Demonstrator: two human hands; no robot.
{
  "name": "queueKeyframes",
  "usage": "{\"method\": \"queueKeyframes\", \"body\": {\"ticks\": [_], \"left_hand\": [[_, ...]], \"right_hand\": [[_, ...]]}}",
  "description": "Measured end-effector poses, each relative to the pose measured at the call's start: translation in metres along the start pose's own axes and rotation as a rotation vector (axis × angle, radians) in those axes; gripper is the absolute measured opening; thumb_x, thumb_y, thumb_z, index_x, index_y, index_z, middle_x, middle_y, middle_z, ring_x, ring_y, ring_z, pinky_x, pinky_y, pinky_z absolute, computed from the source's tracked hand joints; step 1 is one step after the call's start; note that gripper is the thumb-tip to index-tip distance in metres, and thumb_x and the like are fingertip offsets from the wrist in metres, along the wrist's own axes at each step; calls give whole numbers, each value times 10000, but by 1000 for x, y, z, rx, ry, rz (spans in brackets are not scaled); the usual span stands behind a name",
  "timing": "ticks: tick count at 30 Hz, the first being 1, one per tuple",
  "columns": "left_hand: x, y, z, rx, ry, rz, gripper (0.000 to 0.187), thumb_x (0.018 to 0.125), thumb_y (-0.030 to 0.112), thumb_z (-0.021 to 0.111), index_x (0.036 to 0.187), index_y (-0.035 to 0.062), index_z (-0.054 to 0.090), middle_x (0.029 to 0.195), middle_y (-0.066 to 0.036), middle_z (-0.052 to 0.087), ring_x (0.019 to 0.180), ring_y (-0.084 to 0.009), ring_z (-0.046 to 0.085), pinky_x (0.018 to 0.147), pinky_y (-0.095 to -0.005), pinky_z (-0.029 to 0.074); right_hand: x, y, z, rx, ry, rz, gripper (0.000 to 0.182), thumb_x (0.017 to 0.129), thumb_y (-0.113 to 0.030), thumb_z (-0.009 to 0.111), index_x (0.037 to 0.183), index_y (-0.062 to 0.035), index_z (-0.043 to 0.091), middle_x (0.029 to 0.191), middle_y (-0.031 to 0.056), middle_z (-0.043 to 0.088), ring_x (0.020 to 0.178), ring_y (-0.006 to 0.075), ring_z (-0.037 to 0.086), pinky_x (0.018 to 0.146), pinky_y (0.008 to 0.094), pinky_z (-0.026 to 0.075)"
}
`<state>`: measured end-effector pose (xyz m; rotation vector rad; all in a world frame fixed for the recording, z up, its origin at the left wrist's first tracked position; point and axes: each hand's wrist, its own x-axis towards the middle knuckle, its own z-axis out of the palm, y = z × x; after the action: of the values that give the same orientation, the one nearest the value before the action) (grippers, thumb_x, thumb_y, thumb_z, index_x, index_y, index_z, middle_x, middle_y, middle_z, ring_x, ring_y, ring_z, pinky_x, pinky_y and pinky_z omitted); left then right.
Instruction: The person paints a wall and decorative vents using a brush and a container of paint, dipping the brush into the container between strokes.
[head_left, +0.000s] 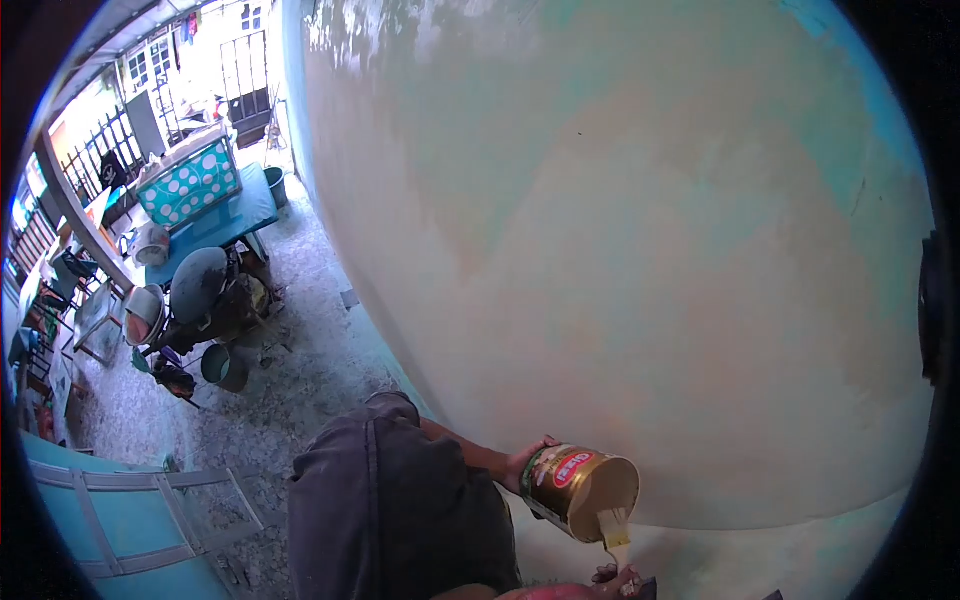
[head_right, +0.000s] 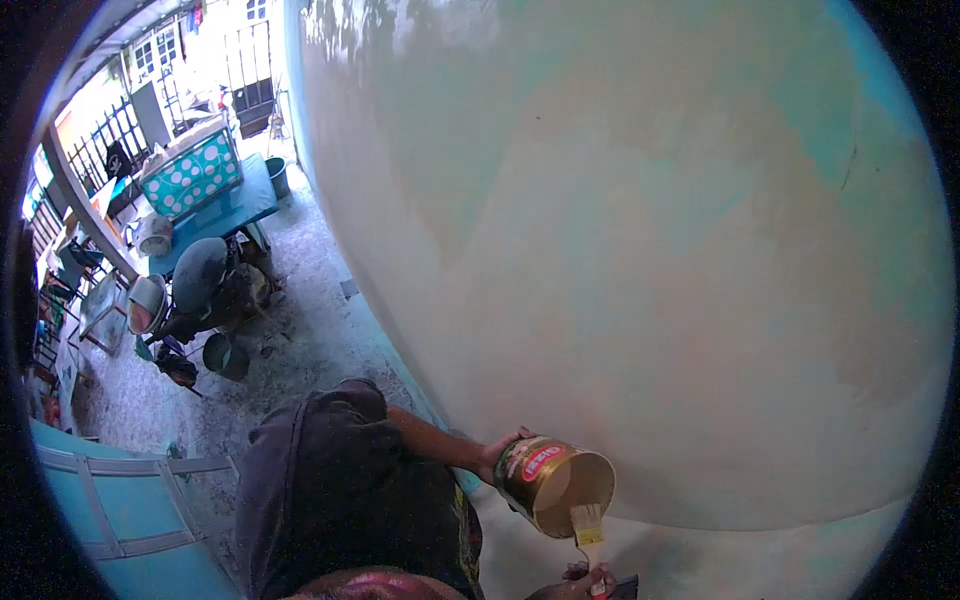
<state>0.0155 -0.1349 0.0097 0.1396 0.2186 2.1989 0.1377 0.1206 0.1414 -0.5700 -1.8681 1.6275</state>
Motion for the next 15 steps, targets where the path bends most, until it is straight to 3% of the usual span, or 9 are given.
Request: {"method": "queueKeyframes", "body": {"ticks": [8,11,12,15], "left_hand": [[6,4,-8,-29,-88,-82,769,845,729,422,1412,224,543,1401,-110,587,1215,-400,570,947,-721,424],[8,6,-16,-46,-155,-108,770,851,721,426,1410,204,544,1401,-116,585,1223,-394,567,965,-698,430],[11,6,-19,-54,-191,-122,770,855,716,428,1409,195,545,1399,-118,586,1227,-390,566,976,-684,433],[8,8,-23,53,-46,-53,769,867,697,438,1425,175,522,1434,-115,556,1268,-341,545,1047,-610,413]], "right_hand": [[-26,-9,-3,-24,-7,54,225,945,-224,690,975,-33,574,725,59,590,585,142,565,529,284,446],[-17,106,-56,-30,6,63,231,942,-224,693,988,-33,572,740,59,591,599,146,568,539,287,450],[-18,99,-57,-32,13,67,233,941,-224,694,993,-33,571,745,60,591,603,148,569,542,288,451],[-30,46,-22,-34,71,64,240,938,-224,697,1006,-33,568,759,60,591,617,152,571,552,292,455]]}}
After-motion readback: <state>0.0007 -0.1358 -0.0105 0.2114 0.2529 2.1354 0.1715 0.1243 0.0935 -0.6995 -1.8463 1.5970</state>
